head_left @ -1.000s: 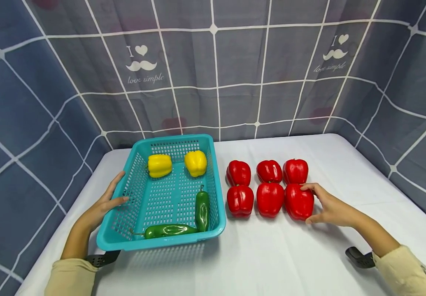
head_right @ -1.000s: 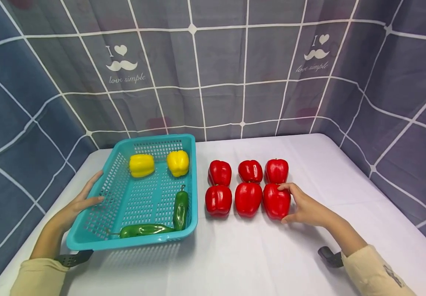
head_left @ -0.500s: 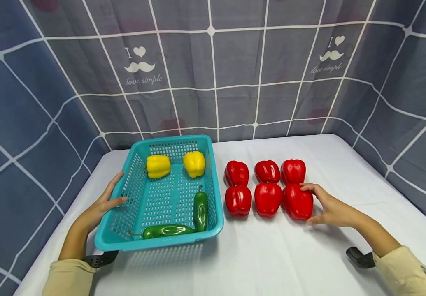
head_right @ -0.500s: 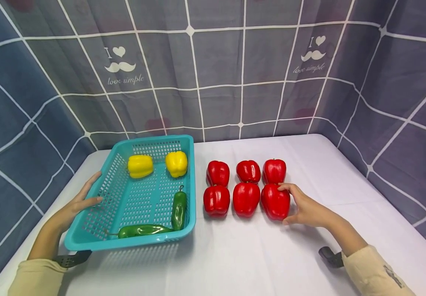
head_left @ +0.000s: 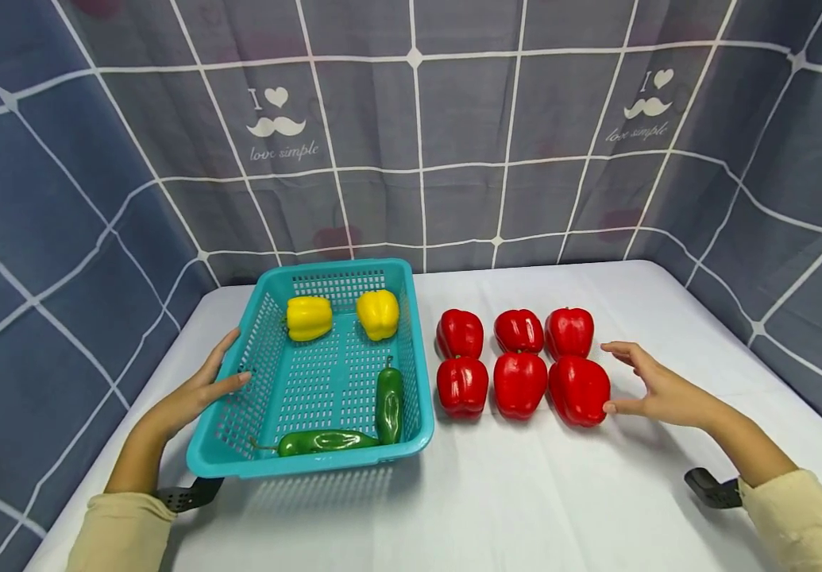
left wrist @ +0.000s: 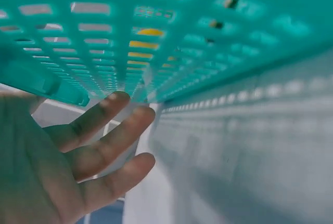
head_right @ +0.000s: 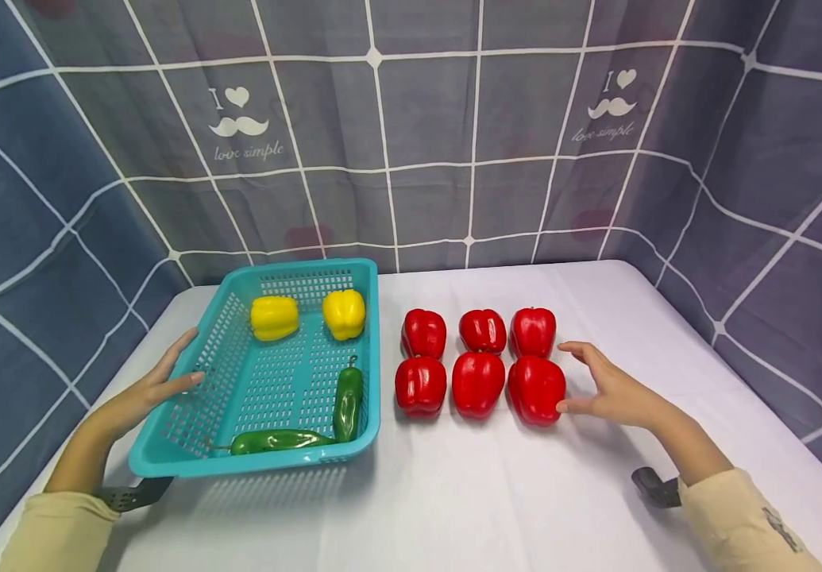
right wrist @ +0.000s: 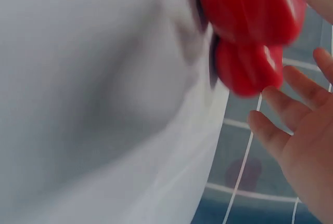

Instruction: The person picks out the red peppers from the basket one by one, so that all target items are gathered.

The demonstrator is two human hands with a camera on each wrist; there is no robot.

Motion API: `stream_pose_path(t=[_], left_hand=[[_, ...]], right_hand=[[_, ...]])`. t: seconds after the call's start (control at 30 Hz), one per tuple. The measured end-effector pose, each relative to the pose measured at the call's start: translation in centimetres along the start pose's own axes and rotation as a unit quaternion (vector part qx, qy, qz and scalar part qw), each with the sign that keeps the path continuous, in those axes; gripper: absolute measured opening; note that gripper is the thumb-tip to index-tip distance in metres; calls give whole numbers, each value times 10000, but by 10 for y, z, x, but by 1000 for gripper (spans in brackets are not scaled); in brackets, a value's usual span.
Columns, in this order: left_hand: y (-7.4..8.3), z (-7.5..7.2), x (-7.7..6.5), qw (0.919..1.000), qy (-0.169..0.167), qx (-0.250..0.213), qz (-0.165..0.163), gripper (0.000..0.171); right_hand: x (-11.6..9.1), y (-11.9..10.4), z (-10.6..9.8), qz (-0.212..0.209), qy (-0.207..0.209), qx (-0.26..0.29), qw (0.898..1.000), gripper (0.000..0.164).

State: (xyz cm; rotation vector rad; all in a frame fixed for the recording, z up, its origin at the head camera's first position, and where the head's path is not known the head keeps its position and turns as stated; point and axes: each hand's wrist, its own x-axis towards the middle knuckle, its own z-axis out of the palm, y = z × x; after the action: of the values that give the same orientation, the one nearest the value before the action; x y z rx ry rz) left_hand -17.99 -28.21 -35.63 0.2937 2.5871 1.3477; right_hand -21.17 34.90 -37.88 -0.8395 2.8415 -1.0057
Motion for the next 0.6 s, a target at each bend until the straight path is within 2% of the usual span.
stream_pose_path(t=[0.13,0.27,0.33,0.43,0.6], left_hand=[[5,-5,-1,9983,-189,550,-67,78],[15,-12,-3,9918,-297,1241,-52,76],[22,-16,-2,9876,-218,1557,-5,76],[33,-24,-2,9797,82,2004,26,77],[57,-32,2,9625,500,2665,-70,80]], right_hand=[[4,8,-21,628,15,-155,9979,82],[16,12,-47,924,81,-431,9948,88],[25,10,-59,1029,102,-556,9931,90],[39,2,-73,1237,160,-881,9883,92],[66,-21,-74,1204,391,-1493,9807,93]])
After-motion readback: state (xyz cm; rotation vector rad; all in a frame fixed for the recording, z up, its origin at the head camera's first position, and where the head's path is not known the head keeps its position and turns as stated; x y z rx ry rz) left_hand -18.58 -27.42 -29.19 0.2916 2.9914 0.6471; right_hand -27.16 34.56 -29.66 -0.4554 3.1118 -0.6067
